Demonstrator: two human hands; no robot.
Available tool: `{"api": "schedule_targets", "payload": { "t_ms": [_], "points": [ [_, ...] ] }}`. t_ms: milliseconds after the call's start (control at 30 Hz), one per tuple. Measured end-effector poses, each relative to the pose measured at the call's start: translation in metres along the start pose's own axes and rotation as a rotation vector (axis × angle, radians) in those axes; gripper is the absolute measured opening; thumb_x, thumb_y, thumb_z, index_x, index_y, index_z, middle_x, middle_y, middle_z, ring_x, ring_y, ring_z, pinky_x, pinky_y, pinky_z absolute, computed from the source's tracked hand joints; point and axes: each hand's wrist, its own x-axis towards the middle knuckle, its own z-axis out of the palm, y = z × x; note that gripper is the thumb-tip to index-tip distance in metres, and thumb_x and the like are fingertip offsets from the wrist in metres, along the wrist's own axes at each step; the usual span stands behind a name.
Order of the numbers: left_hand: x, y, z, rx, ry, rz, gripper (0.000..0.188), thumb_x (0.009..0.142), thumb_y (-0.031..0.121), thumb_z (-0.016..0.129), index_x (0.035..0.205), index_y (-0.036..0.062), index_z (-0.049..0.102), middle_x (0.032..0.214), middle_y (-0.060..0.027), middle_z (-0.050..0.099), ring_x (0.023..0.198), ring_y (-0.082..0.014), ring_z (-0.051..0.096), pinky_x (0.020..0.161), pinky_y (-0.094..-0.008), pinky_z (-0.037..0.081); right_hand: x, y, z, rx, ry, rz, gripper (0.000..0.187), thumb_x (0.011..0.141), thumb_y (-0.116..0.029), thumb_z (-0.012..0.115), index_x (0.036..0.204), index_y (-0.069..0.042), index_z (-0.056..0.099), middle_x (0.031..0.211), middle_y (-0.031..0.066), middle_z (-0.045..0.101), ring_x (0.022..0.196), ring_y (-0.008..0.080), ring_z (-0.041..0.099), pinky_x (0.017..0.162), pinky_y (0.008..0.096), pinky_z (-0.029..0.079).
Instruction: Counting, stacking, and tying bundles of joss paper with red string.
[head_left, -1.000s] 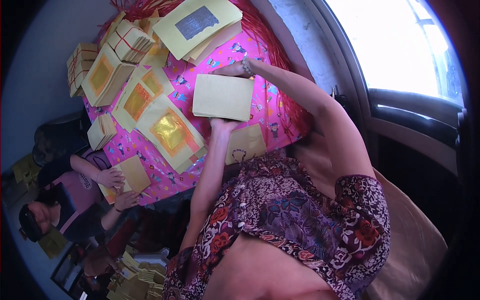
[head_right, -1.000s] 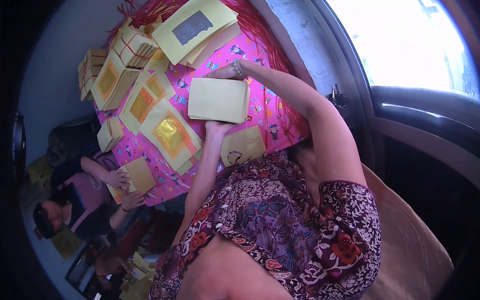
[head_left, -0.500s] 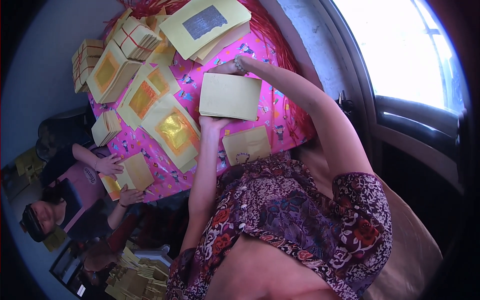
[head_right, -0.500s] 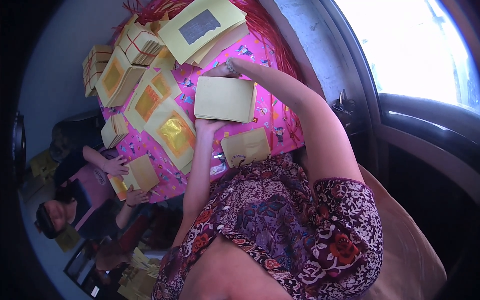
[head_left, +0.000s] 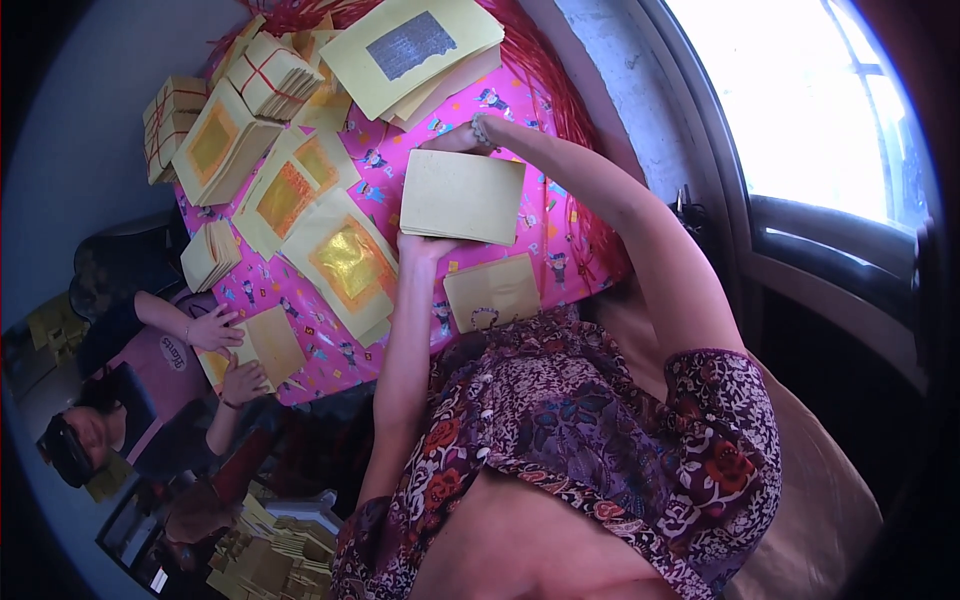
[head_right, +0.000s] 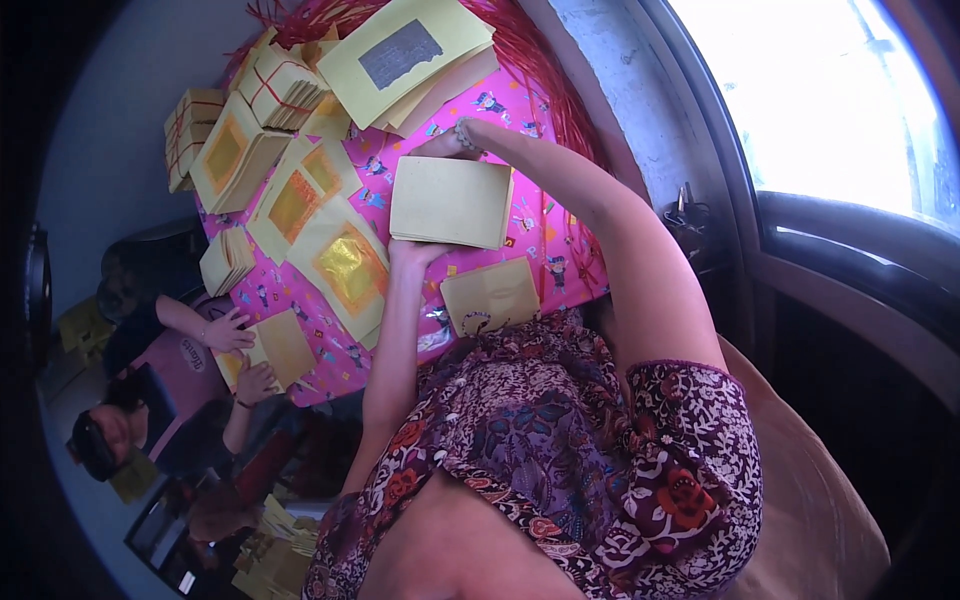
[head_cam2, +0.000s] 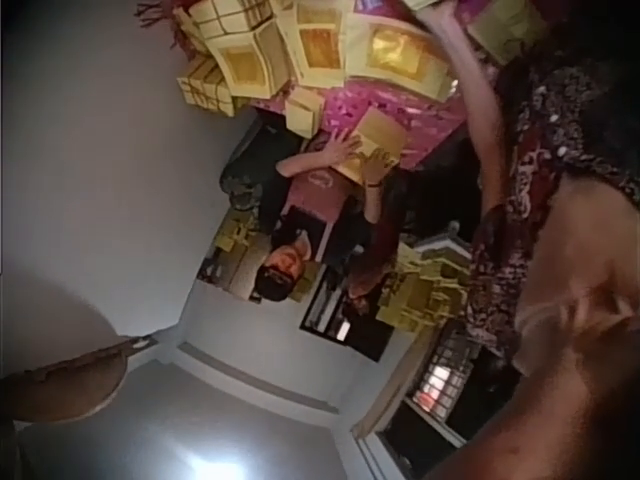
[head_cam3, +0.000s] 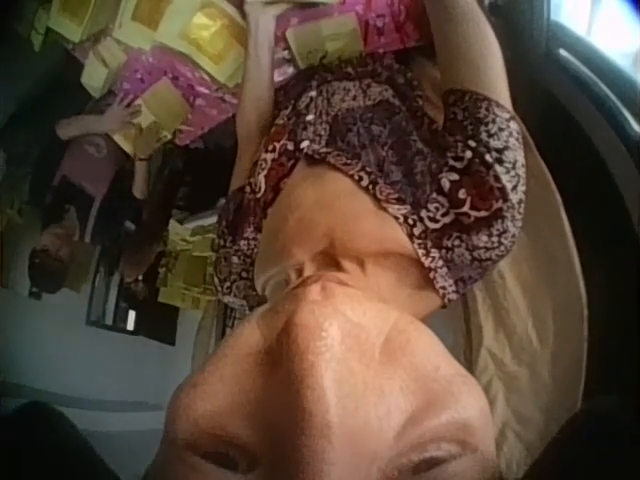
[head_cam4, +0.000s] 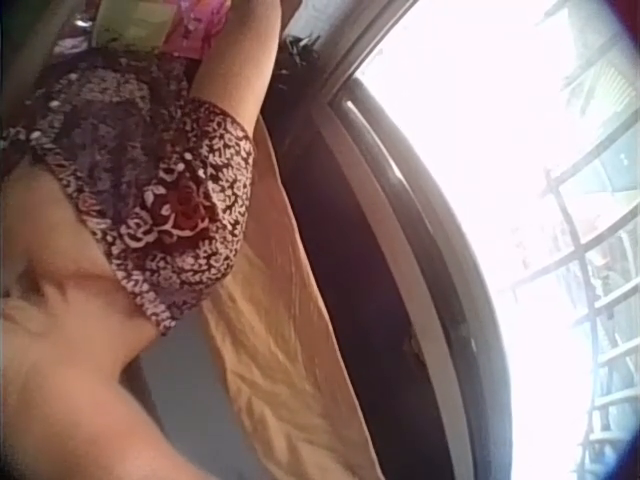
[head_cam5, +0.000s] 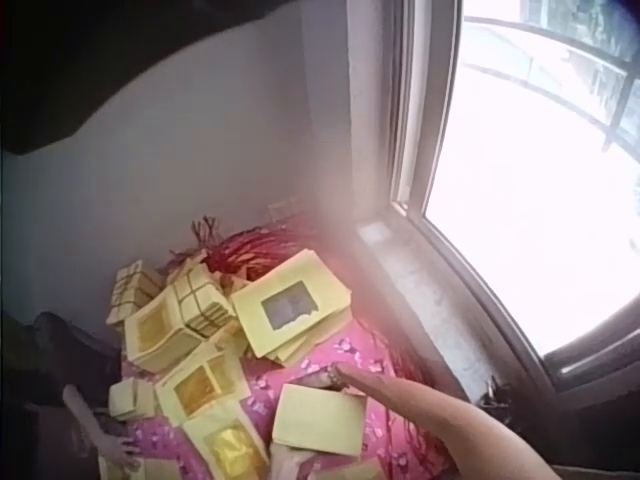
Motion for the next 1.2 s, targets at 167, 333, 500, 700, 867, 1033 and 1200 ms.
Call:
{"api": "schedule_targets", "payload": {
  "t_ms": [167, 333, 500, 700, 867, 1033, 1200],
  "points": [
    [0.0, 0.015, -0.017, -0.003, 0.1, -0.088, 0.051, 0.091, 0.042, 0.03, 0.129, 0.0119, 0.046, 0.132, -0.0138, 0.045, 0.12, -0.0353, 0.044, 0.098, -0.0614, 0.03, 0.003, 0.001, -0.002, -0.005, 0.007, -0.006, 0.053, 0.09, -0.055, 0.039, 0.12, -0.013, 0.053, 0.116, 0.0041, 0.057, 0.096, 0.0127, 0.056, 0.084, 0.0347, 0.046],
    [-0.009, 0.038, -0.002, 0.054, 0.192, 0.034, 0.051, 0.092, 0.042, 0.026, 0.127, 0.0097, 0.046, 0.13, -0.0112, 0.048, 0.122, -0.03, 0.042, 0.103, -0.0493, 0.028, -0.035, 0.027, -0.03, -0.033, 0.369, -0.043, 0.072, 0.091, -0.057, 0.032, 0.138, -0.002, 0.031, 0.135, 0.0146, 0.042, 0.122, 0.0216, 0.041, 0.103, 0.0408, 0.03],
    [-0.001, 0.069, 0.019, 0.468, 0.309, 0.206, 0.054, 0.095, 0.043, 0.029, 0.131, 0.0049, 0.04, 0.136, -0.0133, 0.041, 0.129, -0.0266, 0.034, 0.107, -0.0441, 0.023, -0.098, 0.103, -0.04, 0.285, 0.669, -0.392, 0.064, 0.094, -0.05, 0.029, 0.14, -0.006, 0.029, 0.143, 0.0129, 0.033, 0.131, 0.0242, 0.031, 0.108, 0.0411, 0.022],
    [0.017, 0.088, 0.01, 0.784, -0.001, 0.178, 0.066, 0.092, 0.053, 0.032, 0.137, 0.0045, 0.031, 0.14, -0.0125, 0.035, 0.128, -0.0241, 0.034, 0.106, -0.0381, 0.026, -0.036, 0.179, 0.079, 0.395, 1.145, -0.735, 0.068, 0.095, -0.052, 0.021, 0.144, -0.007, 0.008, 0.15, 0.0124, 0.01, 0.139, 0.0234, 0.01, 0.111, 0.0395, 0.009],
    [0.029, 0.083, -0.001, 0.801, 0.049, 0.082, 0.062, 0.091, 0.055, 0.036, 0.129, 0.0068, 0.044, 0.124, -0.0104, 0.052, 0.111, -0.0232, 0.052, 0.093, -0.0367, 0.042, -0.004, 0.168, 0.103, 0.534, 1.123, -0.779, 0.066, 0.096, -0.051, 0.019, 0.145, -0.008, 0.007, 0.148, 0.0122, 0.016, 0.135, 0.0229, 0.017, 0.11, 0.0359, 0.014],
    [0.039, 0.084, -0.039, 0.788, 0.069, 0.097, 0.055, 0.09, 0.051, 0.039, 0.122, 0.0084, 0.05, 0.111, -0.0076, 0.059, 0.096, -0.0204, 0.06, 0.081, -0.0336, 0.05, -0.004, 0.135, 0.114, 0.833, 0.959, -0.821, 0.066, 0.095, -0.052, 0.018, 0.145, -0.009, 0.009, 0.143, 0.0135, 0.029, 0.128, 0.0238, 0.036, 0.105, 0.0327, 0.031],
    [0.05, 0.079, -0.047, 0.741, 0.1, 0.091, 0.049, 0.089, 0.049, 0.041, 0.116, 0.0099, 0.054, 0.103, -0.0064, 0.062, 0.088, -0.0208, 0.062, 0.074, -0.0346, 0.052, -0.002, 0.142, 0.113, 0.823, 0.98, -0.927, 0.063, 0.095, -0.053, 0.019, 0.145, -0.014, 0.012, 0.136, 0.0118, 0.038, 0.12, 0.021, 0.045, 0.1, 0.0328, 0.039]
  ]
}}
